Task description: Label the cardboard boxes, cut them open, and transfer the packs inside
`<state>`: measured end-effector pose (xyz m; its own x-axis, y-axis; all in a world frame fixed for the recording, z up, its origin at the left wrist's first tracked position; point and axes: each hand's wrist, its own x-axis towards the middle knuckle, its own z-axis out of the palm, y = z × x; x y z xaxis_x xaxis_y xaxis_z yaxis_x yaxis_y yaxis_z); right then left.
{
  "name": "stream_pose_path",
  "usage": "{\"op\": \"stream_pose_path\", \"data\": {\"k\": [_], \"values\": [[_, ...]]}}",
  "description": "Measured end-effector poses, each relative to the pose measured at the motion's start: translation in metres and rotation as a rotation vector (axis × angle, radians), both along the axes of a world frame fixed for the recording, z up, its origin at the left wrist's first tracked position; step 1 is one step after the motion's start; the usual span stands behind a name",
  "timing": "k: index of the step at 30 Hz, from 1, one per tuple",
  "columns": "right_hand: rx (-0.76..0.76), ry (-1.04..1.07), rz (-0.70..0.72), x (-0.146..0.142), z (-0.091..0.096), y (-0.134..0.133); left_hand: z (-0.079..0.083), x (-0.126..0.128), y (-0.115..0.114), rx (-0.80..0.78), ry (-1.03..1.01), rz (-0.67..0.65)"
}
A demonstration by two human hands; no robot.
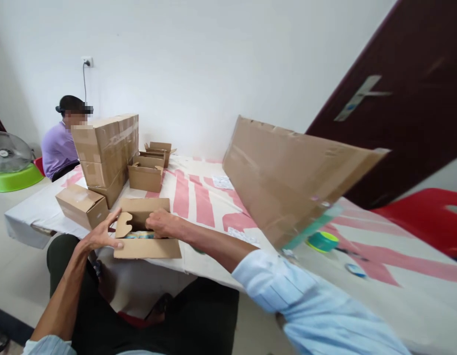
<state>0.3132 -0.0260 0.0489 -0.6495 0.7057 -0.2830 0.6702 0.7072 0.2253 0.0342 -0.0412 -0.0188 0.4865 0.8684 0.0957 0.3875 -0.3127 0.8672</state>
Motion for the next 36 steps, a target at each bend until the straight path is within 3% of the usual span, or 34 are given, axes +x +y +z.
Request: {"op": "stream_pose_path", "data": {"k": [4,16,23,29,36], "values": [[-0.047,-0.043,-0.089,-0.001,-0.005,0.003,0.000,0.005,0.000,-0.045,-0.023,-0.010],[-0.063,0.032,-0.106,0.006,-0.021,-0.005,0.002,0.012,-0.013,0.047,-0.019,0.015],[-0.023,0.139,-0.146,0.008,-0.020,-0.009,-0.006,0.023,-0.002,0.089,-0.003,0.014],[0.002,0.239,-0.172,0.009,-0.006,-0.010,-0.009,0.021,0.002,0.087,-0.001,0.042],[0.036,0.452,-0.199,0.033,0.036,-0.006,-0.007,0.023,0.002,0.094,-0.017,0.071]]}}
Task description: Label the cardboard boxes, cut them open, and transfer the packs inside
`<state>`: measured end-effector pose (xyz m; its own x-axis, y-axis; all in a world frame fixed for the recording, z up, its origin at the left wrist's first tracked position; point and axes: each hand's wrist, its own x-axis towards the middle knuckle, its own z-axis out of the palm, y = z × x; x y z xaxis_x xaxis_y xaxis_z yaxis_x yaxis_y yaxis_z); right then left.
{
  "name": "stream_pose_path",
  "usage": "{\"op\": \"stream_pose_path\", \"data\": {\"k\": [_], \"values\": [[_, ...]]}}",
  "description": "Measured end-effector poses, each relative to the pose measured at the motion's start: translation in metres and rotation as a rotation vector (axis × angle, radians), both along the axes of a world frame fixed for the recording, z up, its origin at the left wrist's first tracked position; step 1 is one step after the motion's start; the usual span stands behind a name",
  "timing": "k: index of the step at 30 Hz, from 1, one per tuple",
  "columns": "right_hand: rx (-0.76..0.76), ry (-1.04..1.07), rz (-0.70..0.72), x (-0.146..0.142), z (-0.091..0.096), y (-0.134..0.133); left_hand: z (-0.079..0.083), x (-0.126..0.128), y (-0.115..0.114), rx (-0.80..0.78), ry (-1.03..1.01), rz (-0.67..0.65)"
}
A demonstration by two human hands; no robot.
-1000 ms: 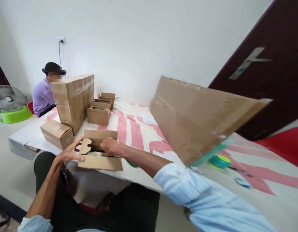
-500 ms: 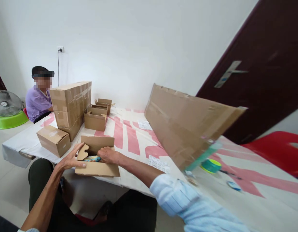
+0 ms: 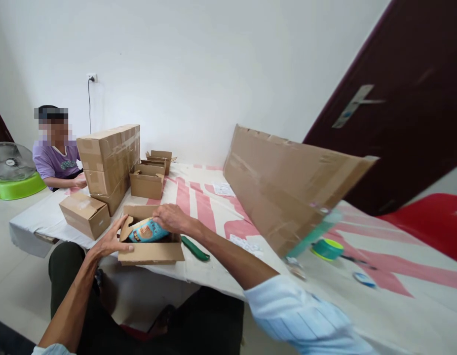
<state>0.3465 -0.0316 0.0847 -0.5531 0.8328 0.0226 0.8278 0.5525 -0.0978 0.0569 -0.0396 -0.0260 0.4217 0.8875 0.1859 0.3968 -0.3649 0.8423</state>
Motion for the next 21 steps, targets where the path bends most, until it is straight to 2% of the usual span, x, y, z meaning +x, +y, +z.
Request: {"op": "stream_pose_path", "data": {"k": [5,9,11,13,16,19,21], "values": [[-0.019,0.387,0.042,0.026,0.028,0.005,0.000,-0.001,0.002,0.019,-0.090,0.009],[-0.019,0.645,0.092,0.037,0.037,0.010,0.016,0.004,0.004,0.117,-0.135,0.087],[-0.036,0.725,0.108,0.036,0.037,0.013,0.033,0.011,0.006,0.177,-0.185,0.099],[-0.058,0.795,0.116,0.033,0.036,0.016,0.052,0.019,0.009,0.212,-0.251,0.047],[-0.051,0.906,0.104,0.030,0.033,0.020,0.074,0.032,0.014,0.163,-0.371,-0.024],[0.058,1.165,0.037,0.030,0.027,0.024,0.085,0.043,0.020,0.069,-0.551,0.031],[0.043,1.366,0.001,0.031,0.019,0.027,0.088,0.049,0.026,0.034,-0.693,0.079]]}}
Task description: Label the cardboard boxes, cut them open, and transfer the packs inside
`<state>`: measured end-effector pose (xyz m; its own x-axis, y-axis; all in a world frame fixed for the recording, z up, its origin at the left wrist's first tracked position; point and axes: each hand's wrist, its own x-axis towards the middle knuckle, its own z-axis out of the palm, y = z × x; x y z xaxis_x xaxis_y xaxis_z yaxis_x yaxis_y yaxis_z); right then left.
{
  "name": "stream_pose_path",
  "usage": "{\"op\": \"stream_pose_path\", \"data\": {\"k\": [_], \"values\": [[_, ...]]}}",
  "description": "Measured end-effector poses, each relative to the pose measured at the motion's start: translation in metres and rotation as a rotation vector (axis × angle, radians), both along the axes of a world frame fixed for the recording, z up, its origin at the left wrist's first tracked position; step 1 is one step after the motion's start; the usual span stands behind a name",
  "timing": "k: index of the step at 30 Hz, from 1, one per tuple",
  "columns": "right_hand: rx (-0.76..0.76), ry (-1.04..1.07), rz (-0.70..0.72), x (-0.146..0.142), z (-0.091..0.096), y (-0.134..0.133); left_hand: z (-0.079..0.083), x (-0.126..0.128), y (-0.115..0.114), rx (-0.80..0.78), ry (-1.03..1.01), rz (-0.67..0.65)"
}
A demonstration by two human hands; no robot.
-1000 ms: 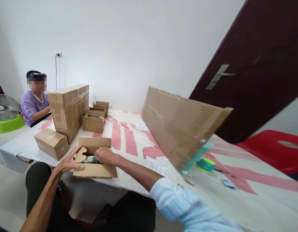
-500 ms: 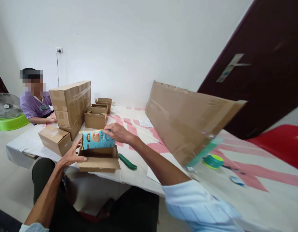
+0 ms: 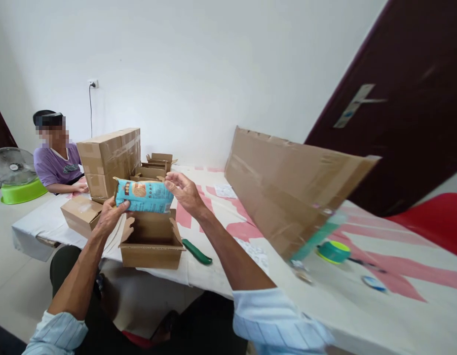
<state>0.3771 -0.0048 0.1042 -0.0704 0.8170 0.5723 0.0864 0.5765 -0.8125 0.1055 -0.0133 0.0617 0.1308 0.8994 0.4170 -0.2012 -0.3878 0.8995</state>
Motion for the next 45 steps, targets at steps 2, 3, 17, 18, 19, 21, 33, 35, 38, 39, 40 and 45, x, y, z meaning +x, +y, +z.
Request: {"op": "stream_pose_path", "data": {"k": [2,3,17,18,19,21,33,35,38,39,40,45], "values": [[-0.103,0.117,0.093,-0.001,-0.011,0.004,0.002,0.005,0.008,-0.016,-0.117,0.015],[-0.161,0.151,0.150,-0.003,-0.016,0.007,0.003,0.006,0.013,-0.020,-0.148,0.012],[-0.508,0.170,0.145,-0.009,-0.066,0.076,-0.027,-0.010,0.092,-0.243,0.140,-0.090],[-0.521,0.163,0.141,-0.008,-0.069,0.080,-0.033,-0.009,0.096,-0.264,0.141,-0.096],[-0.534,0.156,0.139,-0.008,-0.072,0.082,-0.038,-0.008,0.100,-0.282,0.141,-0.100],[-0.553,0.147,0.140,-0.008,-0.078,0.086,-0.048,-0.007,0.106,-0.309,0.139,-0.098],[-0.507,0.200,0.046,-0.014,-0.090,0.086,-0.047,0.002,0.114,-0.288,0.120,-0.028],[-0.467,0.218,0.041,-0.014,-0.081,0.085,-0.033,0.003,0.114,-0.228,0.102,0.000],[-0.357,0.268,0.060,-0.013,-0.060,0.081,-0.010,0.004,0.112,-0.131,0.065,0.026],[-0.314,0.287,0.067,-0.013,-0.053,0.079,-0.003,0.005,0.112,-0.100,0.052,0.030],[-0.276,0.302,0.071,-0.013,-0.046,0.077,0.004,0.006,0.110,-0.071,0.038,0.033],[-0.166,0.304,0.042,-0.012,-0.015,0.064,0.030,0.009,0.101,0.037,-0.017,0.031]]}}
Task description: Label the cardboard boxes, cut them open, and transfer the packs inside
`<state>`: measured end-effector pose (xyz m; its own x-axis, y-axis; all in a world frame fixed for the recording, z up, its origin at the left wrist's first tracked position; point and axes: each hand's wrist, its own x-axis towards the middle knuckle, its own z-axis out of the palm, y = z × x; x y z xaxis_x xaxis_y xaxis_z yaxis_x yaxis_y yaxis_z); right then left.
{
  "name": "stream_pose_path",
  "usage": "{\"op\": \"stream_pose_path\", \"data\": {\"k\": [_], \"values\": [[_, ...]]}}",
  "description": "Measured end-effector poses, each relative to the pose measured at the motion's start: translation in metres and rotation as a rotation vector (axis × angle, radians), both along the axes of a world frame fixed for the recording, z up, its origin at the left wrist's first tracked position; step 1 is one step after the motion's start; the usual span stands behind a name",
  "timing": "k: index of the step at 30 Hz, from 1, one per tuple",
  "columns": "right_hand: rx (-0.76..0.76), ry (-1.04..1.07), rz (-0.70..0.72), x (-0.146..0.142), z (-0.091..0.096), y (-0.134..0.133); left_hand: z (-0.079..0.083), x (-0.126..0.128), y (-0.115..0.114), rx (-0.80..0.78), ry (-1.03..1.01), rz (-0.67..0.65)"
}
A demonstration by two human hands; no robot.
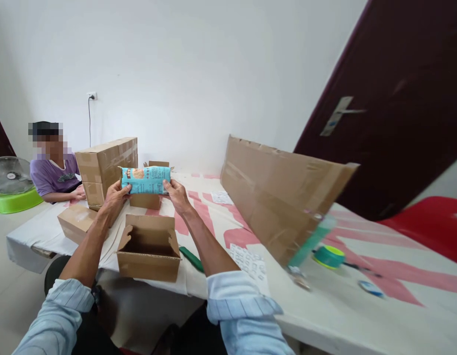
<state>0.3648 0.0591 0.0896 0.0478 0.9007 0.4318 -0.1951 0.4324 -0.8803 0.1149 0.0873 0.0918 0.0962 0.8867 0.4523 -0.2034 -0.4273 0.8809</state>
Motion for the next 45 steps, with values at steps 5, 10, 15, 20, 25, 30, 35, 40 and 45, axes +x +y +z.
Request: {"op": "stream_pose_path", "data": {"k": [5,10,15,20,25,30,35,40,45], "values": [[0.071,0.011,-0.016,-0.001,0.018,-0.013,0.020,0.003,-0.014,0.076,-0.021,-0.023],[0.085,0.006,0.011,0.000,0.030,-0.020,0.031,0.006,-0.024,0.117,-0.031,-0.037],[0.025,0.011,0.012,-0.003,0.028,-0.034,0.029,0.008,-0.038,0.086,0.026,-0.055],[0.029,0.112,-0.043,-0.013,0.003,-0.066,0.013,-0.015,-0.069,0.072,0.252,0.011],[0.043,0.165,-0.067,-0.018,-0.025,-0.093,-0.021,-0.048,-0.093,-0.010,0.405,0.174],[0.075,0.116,-0.109,-0.011,-0.038,-0.123,-0.058,-0.055,-0.119,-0.044,0.540,0.138],[0.046,0.196,-0.109,0.006,-0.040,-0.142,-0.070,-0.055,-0.118,-0.012,0.682,0.066],[0.027,0.212,-0.154,0.017,-0.050,-0.151,-0.073,-0.058,-0.111,0.056,0.825,0.031],[-0.050,0.252,-0.260,0.031,-0.068,-0.155,-0.076,-0.055,-0.119,0.070,0.885,0.008]]}}
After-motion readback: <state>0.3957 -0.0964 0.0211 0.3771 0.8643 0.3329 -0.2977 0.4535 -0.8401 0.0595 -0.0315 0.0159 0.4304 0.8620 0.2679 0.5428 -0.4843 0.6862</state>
